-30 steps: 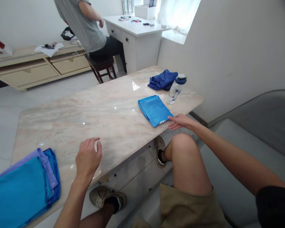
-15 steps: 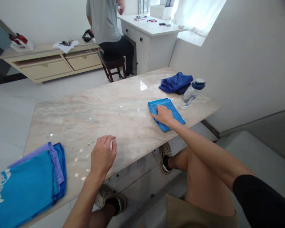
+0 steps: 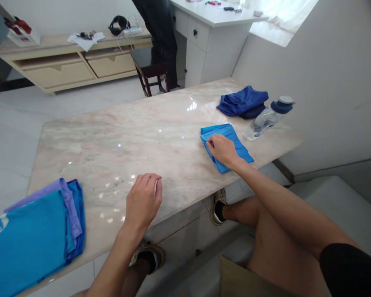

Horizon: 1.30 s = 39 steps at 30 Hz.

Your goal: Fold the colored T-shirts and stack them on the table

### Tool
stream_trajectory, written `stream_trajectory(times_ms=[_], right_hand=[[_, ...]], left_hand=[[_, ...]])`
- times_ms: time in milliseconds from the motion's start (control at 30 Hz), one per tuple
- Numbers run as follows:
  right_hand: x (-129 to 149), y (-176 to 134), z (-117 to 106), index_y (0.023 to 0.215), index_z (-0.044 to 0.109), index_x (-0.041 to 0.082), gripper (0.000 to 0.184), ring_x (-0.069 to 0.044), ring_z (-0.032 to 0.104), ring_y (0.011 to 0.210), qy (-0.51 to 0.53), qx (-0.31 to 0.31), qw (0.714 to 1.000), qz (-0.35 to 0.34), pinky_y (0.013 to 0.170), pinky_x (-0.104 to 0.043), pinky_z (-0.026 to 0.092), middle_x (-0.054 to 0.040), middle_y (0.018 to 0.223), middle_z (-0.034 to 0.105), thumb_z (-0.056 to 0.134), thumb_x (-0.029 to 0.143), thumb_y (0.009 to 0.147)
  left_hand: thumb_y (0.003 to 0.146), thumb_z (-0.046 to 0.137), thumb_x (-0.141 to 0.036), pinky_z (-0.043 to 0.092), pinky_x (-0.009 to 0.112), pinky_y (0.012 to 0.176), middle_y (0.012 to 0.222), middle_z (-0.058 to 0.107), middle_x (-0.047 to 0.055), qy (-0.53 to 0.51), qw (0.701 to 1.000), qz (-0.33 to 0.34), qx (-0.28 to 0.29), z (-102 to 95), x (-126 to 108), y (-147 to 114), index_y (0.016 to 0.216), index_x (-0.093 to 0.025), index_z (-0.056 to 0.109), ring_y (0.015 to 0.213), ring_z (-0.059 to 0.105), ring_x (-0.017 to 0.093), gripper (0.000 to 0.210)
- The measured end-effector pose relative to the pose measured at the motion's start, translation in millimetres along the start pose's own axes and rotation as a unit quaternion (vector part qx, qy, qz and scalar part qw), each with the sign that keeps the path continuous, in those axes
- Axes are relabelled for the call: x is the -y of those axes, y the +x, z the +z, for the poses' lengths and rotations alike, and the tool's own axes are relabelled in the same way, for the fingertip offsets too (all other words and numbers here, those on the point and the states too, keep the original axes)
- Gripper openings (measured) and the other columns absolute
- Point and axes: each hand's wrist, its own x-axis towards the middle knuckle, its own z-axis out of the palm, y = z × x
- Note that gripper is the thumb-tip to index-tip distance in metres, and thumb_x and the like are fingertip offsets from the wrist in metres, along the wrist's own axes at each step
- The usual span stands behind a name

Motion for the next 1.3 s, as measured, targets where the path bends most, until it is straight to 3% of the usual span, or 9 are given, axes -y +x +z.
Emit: stream_trajectory(times_ms=[167,300,400,533,733,867,1000,1167,1300], right_hand=[[-9,5,-4,0.109,0.081,0.02,0.037,-0.036,0.074,0.115,0.008,0.03,0.999,-0.016,0.096,-0.042,0.054,-0.0176,0.12,0.083,0.048,0.036,0.117],[-50,19,-10,0.126,0.079,0.018,0.031,-0.038,0.068,0.13,0.042,-0.048,0.998,0.014,0.109,-0.047,0.054,-0.0202,0.135,0.078,0.052,0.029,0.113],[-89,26,-9,0.137,0.074,0.014,0.037,-0.042,0.065,0.136,0.043,-0.098,0.988,0.111,0.111,-0.051,0.055,-0.025,0.142,0.073,0.062,0.033,0.109],[-126,30,0,0.123,0.079,0.016,0.034,-0.037,0.075,0.115,0.086,-0.073,0.972,0.208,0.104,-0.048,0.059,-0.0189,0.12,0.082,0.071,0.043,0.105],[-135,37,17,0.108,0.083,0.018,0.028,-0.035,0.079,0.104,0.12,-0.107,0.966,0.2,0.104,-0.048,0.062,-0.0171,0.109,0.086,0.07,0.043,0.104],[-139,40,10,0.106,0.084,0.017,0.034,-0.037,0.08,0.104,0.127,-0.144,0.959,0.208,0.106,-0.05,0.062,-0.0199,0.107,0.086,0.06,0.041,0.108],[-127,30,2,0.135,0.08,0.013,0.047,-0.04,0.078,0.123,0.102,-0.164,0.976,0.101,0.117,-0.058,0.057,-0.0236,0.133,0.083,0.046,0.036,0.112],[-89,13,23,0.17,0.059,0.018,0.063,-0.037,0.039,0.174,0.079,-0.006,0.985,-0.152,0.143,-0.064,0.029,-0.0163,0.185,0.046,0.043,0.048,0.117],[-75,7,47,0.183,0.042,0.024,0.07,-0.035,0.016,0.182,0.05,0.046,0.983,-0.172,0.146,-0.065,0.015,-0.0092,0.195,0.022,0.038,0.054,0.119]], left_hand=[[0.115,0.05,-0.027,0.058,0.044,0.097,0.113,0.083,0.011,0.001,1.0,0.002,0.006,2.2,-1,2,0.113,-0.024,0.076,0.111,0.074,0.032,0.026],[0.115,0.05,-0.028,0.058,0.043,0.096,0.113,0.083,0.011,0.009,1.0,0.008,0.006,2.0,-1,3,0.113,-0.023,0.076,0.111,0.074,0.032,0.026],[0.116,0.051,-0.028,0.057,0.042,0.094,0.112,0.082,0.011,0.019,1.0,0.017,0.001,0.5,-1,4,0.113,-0.022,0.076,0.11,0.074,0.032,0.026],[0.117,0.05,-0.027,0.056,0.04,0.092,0.112,0.082,0.01,0.038,0.999,0.026,-0.005,0.6,0,4,0.114,-0.021,0.076,0.109,0.074,0.03,0.027],[0.119,0.049,-0.029,0.056,0.04,0.088,0.112,0.082,0.008,0.06,0.997,0.042,0.002,7.5,1,6,0.113,-0.022,0.076,0.107,0.074,0.03,0.028],[0.118,0.05,-0.028,0.056,0.04,0.088,0.111,0.082,0.008,0.06,0.997,0.048,0.002,10.5,0,8,0.113,-0.021,0.076,0.108,0.074,0.03,0.028],[0.118,0.05,-0.029,0.056,0.039,0.089,0.112,0.083,0.008,0.055,0.998,0.042,0.005,10.6,-1,9,0.112,-0.022,0.076,0.109,0.075,0.03,0.027],[0.117,0.052,-0.028,0.057,0.04,0.09,0.113,0.083,0.008,0.049,0.998,0.041,0.0,10.7,-1,9,0.113,-0.022,0.077,0.11,0.075,0.03,0.026],[0.118,0.051,-0.029,0.058,0.04,0.092,0.113,0.083,0.008,0.054,0.998,0.038,0.009,11.0,-1,8,0.114,-0.022,0.077,0.111,0.075,0.03,0.026]])
